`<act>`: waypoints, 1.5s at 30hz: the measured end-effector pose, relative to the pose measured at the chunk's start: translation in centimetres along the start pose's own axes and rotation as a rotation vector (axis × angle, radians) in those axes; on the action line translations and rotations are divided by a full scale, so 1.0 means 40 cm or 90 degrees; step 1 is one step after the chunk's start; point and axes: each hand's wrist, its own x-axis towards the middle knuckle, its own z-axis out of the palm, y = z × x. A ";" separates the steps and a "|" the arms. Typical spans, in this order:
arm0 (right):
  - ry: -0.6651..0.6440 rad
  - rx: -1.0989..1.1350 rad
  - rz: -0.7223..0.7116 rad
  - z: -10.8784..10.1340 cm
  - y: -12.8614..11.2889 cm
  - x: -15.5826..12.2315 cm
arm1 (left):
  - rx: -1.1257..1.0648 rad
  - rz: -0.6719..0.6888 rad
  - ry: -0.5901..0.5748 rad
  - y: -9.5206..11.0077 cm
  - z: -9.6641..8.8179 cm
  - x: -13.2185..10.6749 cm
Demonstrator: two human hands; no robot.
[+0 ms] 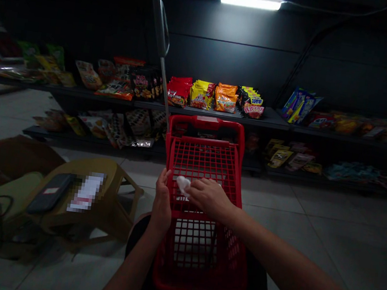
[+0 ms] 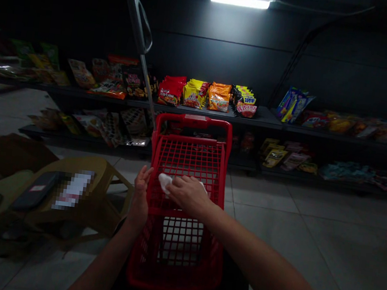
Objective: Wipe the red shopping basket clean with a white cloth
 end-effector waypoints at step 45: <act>0.528 0.331 0.326 -0.157 0.182 -0.146 | 0.039 -0.001 -0.019 0.006 0.004 -0.001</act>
